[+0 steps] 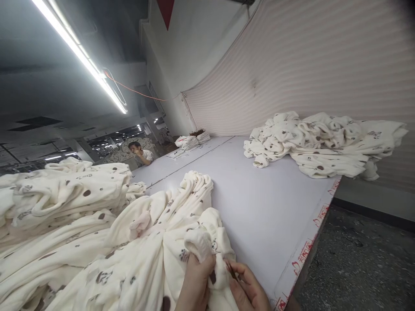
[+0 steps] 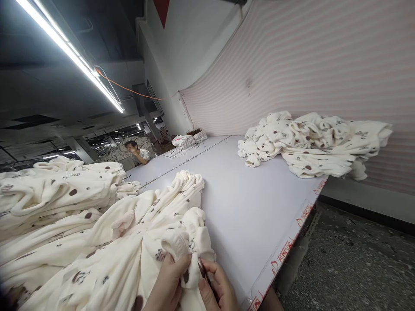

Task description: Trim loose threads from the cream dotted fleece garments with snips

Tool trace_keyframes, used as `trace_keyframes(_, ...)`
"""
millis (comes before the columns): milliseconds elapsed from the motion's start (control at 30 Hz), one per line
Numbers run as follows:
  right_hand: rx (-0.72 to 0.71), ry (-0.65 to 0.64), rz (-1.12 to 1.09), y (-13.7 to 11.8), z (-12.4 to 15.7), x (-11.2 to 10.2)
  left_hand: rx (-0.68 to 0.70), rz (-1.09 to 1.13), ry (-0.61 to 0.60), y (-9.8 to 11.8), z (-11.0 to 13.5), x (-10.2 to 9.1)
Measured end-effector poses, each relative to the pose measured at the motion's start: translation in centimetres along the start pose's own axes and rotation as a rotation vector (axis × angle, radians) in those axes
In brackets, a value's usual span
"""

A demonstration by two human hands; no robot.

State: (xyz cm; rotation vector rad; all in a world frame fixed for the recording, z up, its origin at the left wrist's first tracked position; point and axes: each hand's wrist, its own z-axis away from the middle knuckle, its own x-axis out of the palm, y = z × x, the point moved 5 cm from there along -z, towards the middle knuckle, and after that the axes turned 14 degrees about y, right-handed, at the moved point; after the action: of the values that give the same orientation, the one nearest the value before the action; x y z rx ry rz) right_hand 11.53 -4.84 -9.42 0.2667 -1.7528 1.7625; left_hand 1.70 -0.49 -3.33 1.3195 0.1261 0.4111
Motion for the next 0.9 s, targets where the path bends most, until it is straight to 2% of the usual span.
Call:
trace_keyframes(200, -0.496, 0.015, 0.552, -5.9, -2.0, -2.6, 0.009, 0.126, 0.032, 0.2, 1.1, 0.3)
trace_keyframes(300, -0.652, -0.06, 0.782, -6.9, -2.0, -2.2, -0.004, 0.154, 0.008, 0.4, 1.6, 0.4)
trace_keyframes(400, -0.785, -0.051, 0.881, -7.0, -1.7, -1.5, -0.027, 0.172, -0.033, 0.6, 2.1, 0.5)
trace_keyframes(467, -0.805, -0.026, 0.853, -6.8, -1.6, -1.4, -0.048, 0.165, -0.057, 0.8, 2.6, 0.5)
trace_keyframes(600, -0.737, -0.015, 0.828, -6.7, -1.7, -2.2, -0.055, 0.164, -0.082, 1.4, 3.5, 0.5)
trace_keyframes(767, -0.894, -0.092, 0.979, -7.7, -0.9, -2.0, -0.073, 0.185, -0.109, 1.5, 4.1, 0.4)
trace_keyframes(900, -0.908, -0.117, 1.012, -8.0, -0.6, -1.5, -0.099, 0.21, -0.136, 1.3, 4.1, 0.3)
